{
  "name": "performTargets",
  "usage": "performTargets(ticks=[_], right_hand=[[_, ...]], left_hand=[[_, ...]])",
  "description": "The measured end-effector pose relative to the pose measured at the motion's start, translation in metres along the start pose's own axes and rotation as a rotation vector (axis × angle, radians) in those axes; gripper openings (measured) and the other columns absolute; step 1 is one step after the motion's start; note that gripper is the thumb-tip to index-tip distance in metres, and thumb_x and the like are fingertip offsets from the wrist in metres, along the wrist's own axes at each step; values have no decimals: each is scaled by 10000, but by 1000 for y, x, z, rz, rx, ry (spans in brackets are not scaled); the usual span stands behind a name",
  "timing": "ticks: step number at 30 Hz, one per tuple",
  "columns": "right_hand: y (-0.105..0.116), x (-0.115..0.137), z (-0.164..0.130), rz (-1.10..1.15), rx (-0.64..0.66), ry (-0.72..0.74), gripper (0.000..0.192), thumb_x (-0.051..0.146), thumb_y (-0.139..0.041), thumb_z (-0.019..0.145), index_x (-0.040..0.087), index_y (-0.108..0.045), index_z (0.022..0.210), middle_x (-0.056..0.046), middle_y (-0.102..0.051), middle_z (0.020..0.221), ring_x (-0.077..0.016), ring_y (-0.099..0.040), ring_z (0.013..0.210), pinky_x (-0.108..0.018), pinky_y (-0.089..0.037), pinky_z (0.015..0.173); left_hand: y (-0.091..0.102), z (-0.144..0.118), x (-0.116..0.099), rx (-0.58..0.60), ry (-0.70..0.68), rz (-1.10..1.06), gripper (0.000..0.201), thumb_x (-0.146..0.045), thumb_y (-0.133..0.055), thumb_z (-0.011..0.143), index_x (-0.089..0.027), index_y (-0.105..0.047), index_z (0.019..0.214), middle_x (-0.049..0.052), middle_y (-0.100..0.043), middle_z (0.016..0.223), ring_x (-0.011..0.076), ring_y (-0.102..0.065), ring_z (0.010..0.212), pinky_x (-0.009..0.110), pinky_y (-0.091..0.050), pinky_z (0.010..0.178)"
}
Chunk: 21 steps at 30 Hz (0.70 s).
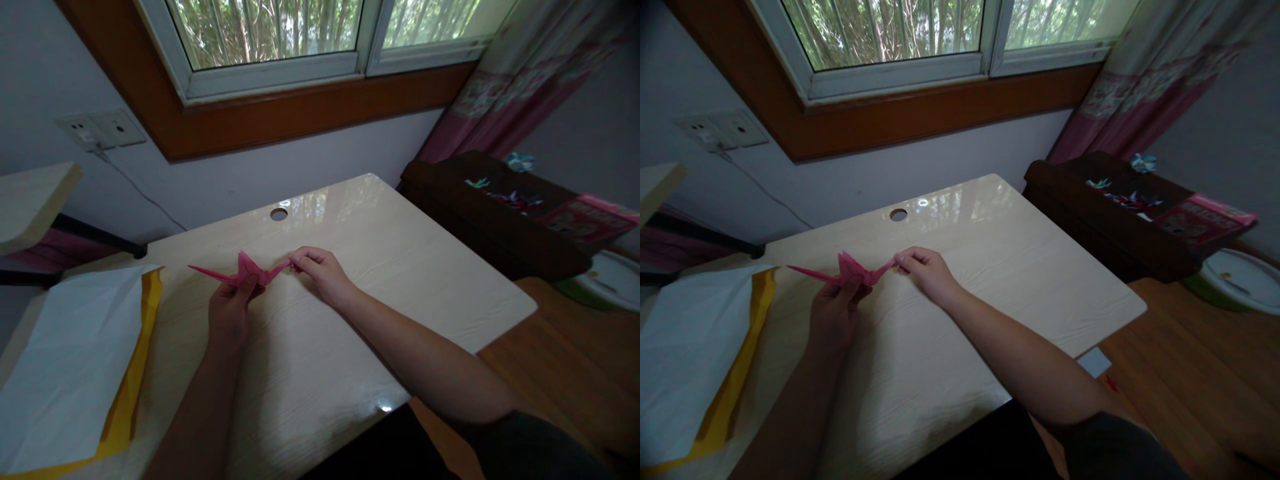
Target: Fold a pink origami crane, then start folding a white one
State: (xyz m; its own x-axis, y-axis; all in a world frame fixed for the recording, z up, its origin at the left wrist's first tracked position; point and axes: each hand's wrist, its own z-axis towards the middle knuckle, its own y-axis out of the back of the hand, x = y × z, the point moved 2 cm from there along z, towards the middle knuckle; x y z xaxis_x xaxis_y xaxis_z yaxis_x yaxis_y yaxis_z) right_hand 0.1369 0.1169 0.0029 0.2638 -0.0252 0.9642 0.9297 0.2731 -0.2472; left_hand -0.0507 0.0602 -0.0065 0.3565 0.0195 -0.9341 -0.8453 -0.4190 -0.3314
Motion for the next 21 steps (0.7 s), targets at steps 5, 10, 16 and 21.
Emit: performTargets(ticks=[5,10,16,21], right_hand=[[2,-4,2,90,-6,-25,455,593,-612,893,172,-771,824,-54,-705,773,-151,-599,714,-296,-482,724],[0,-2,2,152,-9,1,422,559,-613,912,173,-750,813,-40,-689,752,-132,-589,685,-272,-477,682],[-7,-4,1,154,63,-44,396,476,-798,761,229,-689,1051,-24,-719,896,-137,-636,750,-282,-519,712],[-18,-9,-5,2,287,-82,404,359,-886,655,207,-720,990,-3,-713,859,-127,-624,734,-264,-506,705]], left_hand=[[-2,-3,-1,52,30,-1,299,-339,-916,599,-144,-762,766,43,-764,756,162,-701,677,305,-593,693],[-6,-7,-4,104,36,-29,292,-365,-876,683,-154,-779,859,99,-791,955,226,-745,869,324,-592,736],[-1,-5,-5,75,-2,-147,202,-299,-874,703,-188,-790,849,82,-782,1040,190,-711,1012,257,-546,799],[-1,-5,1,168,11,-120,208,-301,-858,730,-193,-799,897,76,-768,1098,201,-680,1071,304,-508,941]])
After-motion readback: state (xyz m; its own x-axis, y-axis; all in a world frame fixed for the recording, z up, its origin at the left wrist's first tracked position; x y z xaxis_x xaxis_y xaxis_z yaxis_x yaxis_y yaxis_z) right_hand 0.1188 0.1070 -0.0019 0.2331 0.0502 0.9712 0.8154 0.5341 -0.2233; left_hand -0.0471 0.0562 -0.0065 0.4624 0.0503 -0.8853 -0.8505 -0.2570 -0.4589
